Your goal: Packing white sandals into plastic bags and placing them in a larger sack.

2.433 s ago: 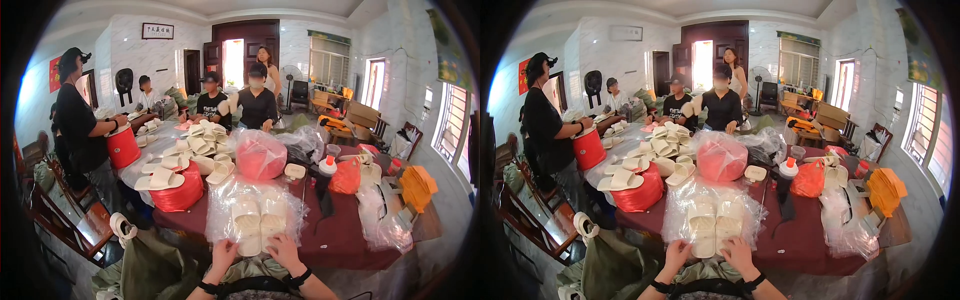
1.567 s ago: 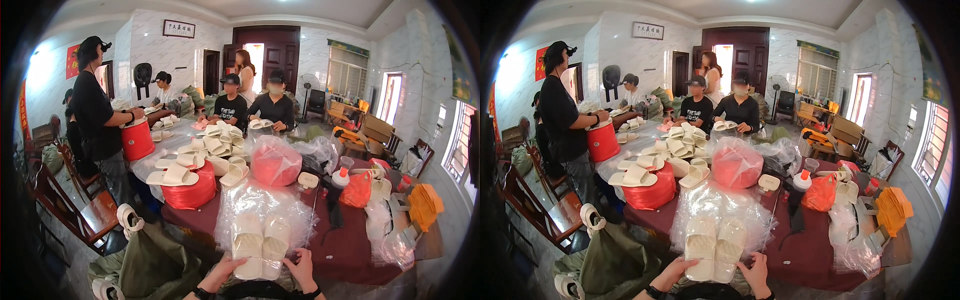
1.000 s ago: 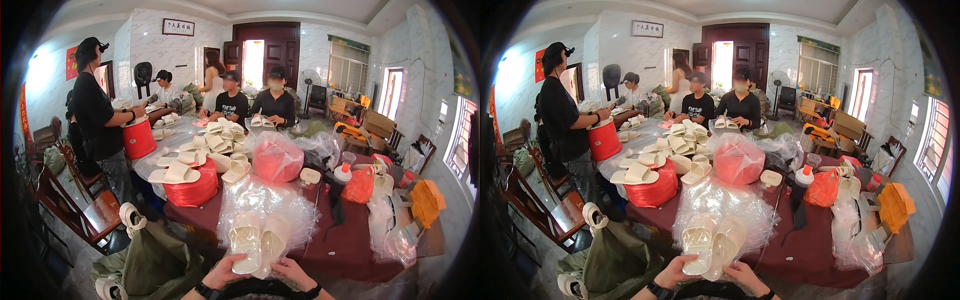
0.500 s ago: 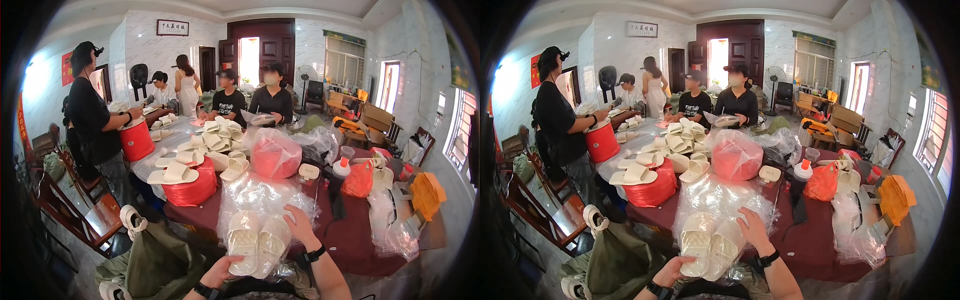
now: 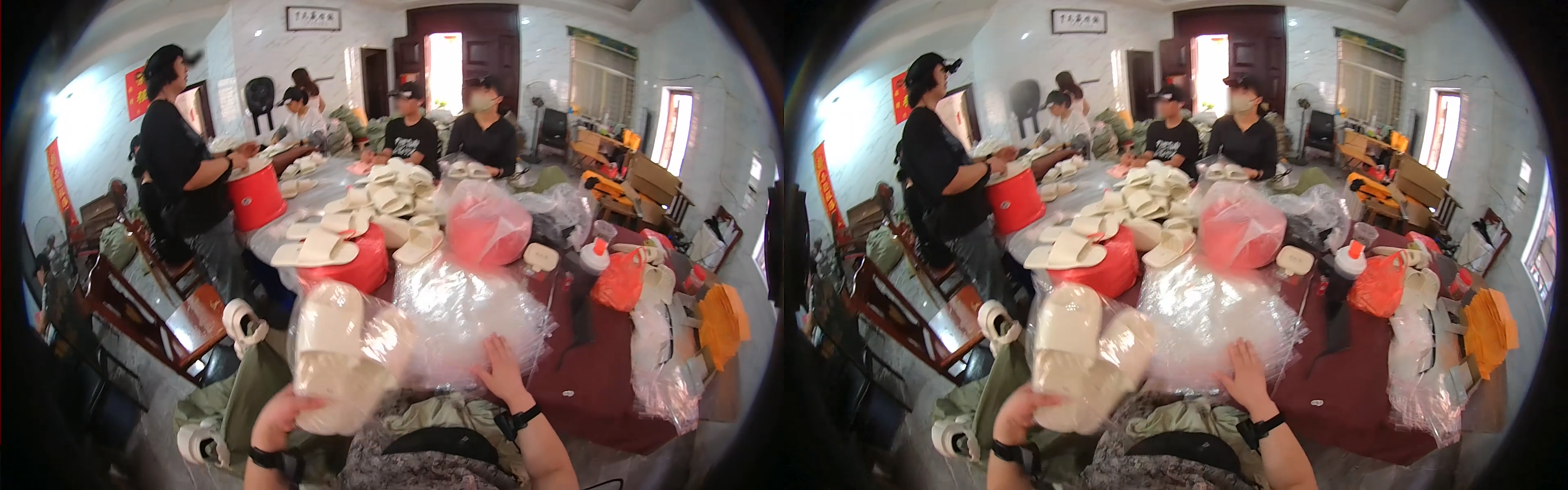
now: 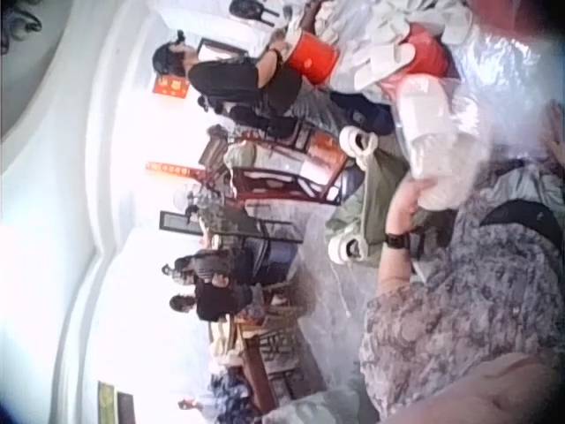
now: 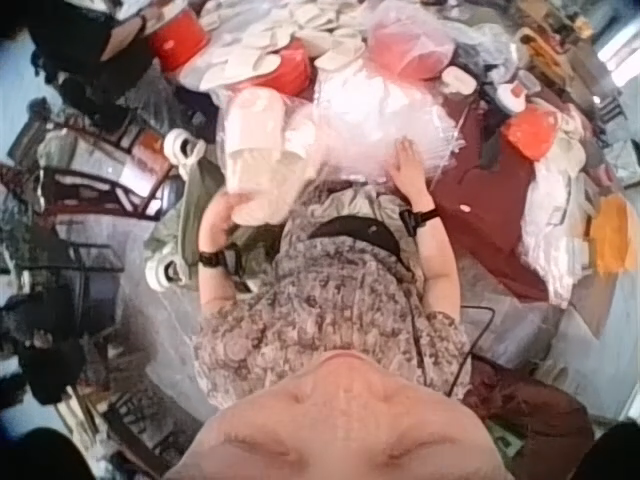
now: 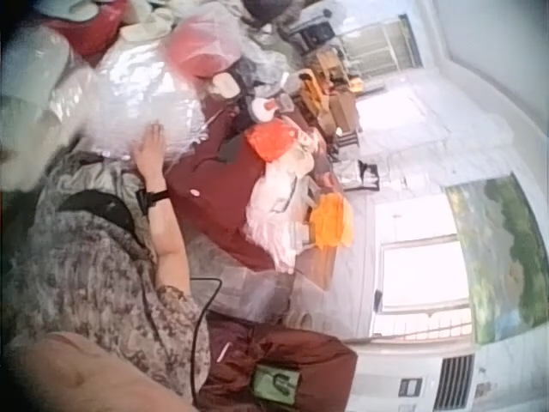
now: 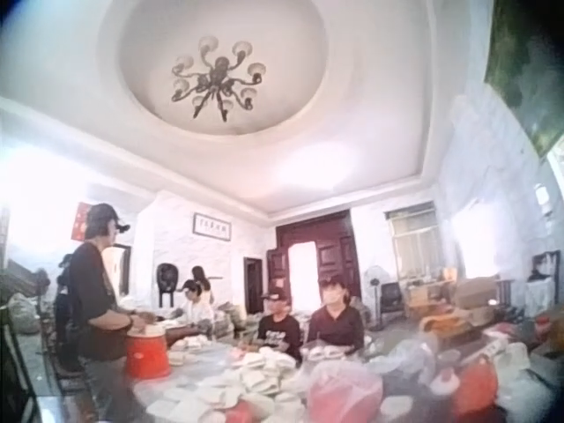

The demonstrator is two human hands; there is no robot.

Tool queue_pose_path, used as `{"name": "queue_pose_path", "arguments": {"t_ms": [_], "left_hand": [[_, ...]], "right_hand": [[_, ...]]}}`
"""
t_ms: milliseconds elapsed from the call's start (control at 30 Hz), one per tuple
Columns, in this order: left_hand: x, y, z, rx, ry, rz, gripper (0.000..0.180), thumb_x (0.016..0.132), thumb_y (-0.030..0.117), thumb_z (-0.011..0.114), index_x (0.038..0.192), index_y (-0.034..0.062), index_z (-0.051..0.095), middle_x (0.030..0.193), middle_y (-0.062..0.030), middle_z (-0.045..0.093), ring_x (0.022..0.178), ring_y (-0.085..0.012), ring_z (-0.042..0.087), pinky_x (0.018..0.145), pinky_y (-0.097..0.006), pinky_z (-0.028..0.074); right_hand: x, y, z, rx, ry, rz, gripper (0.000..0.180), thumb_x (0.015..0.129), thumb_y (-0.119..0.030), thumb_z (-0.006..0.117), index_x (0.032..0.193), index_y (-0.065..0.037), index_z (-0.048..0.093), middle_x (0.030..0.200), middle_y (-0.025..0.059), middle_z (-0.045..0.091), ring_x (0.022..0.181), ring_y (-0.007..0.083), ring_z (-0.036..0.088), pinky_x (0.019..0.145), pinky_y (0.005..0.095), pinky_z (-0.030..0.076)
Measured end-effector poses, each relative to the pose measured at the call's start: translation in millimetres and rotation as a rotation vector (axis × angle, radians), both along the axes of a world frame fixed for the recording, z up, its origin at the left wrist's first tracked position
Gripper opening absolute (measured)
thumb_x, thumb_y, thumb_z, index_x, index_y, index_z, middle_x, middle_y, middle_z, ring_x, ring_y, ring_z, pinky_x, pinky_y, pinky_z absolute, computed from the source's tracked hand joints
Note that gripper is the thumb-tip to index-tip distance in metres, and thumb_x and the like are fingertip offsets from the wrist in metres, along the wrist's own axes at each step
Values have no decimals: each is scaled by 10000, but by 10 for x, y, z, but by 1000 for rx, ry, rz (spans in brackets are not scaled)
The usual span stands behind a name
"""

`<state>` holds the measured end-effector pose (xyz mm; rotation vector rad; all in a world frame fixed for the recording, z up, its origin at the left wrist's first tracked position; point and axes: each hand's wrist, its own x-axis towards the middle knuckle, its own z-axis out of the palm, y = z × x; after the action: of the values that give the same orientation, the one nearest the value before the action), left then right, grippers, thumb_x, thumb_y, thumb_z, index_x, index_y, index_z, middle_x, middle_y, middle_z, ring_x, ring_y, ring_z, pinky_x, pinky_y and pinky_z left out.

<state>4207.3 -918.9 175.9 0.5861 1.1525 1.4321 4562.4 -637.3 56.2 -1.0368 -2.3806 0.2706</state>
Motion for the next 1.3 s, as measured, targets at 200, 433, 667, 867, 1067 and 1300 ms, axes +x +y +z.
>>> {"name": "queue_pose_path", "arguments": {"t_ms": [200,433,667,867,1067,1300], "left_hand": [[-613,-302,-91,-176,842,347,379,777,63,654,1144,-28,626,977,-105,693,877,-188,656,783,-332,516],[-1217,-420,-1108,-731,1232,242,481,688,208,662,1121,-1,646,1022,-267,667,1014,-405,637,873,-447,507],[-1625,-1260,-3385,-920,1337,211,425,724,241,650,1054,-27,658,1078,-276,649,1061,-415,615,884,-482,505],[-1032,-891,-3808,-1106,501,-310,399,865,374,559,1044,49,704,1060,-151,705,968,-282,676,836,-435,505],[-991,-1050,-4592,-968,-2,-69,338,838,375,632,1064,138,715,1039,-67,703,881,-227,645,805,-429,500],[-644,-257,-3686,-1053,395,-226,627,953,574,367,1218,81,649,1165,-145,654,1091,-285,591,978,-410,419]], "right_hand": [[-44,-25,-44,96,-64,-97,721,878,-426,614,1414,5,398,1497,224,344,1393,395,298,1118,497,270],[-52,-35,-1,95,-22,-106,678,881,-381,617,1407,-6,410,1498,200,354,1387,377,317,1107,486,285],[-229,-124,124,93,33,-26,663,887,-386,605,1403,-13,418,1498,195,356,1385,371,319,1097,487,289],[-53,-120,48,116,-30,-120,659,890,-386,600,1405,-19,416,1502,182,356,1381,369,326,1094,493,287],[-165,-96,69,118,11,-64,648,884,-374,609,1398,-23,427,1498,185,363,1372,374,340,1093,490,291],[3,-80,43,164,3,-115,647,874,-363,623,1388,-16,437,1490,197,369,1367,384,344,1095,485,295]]}}
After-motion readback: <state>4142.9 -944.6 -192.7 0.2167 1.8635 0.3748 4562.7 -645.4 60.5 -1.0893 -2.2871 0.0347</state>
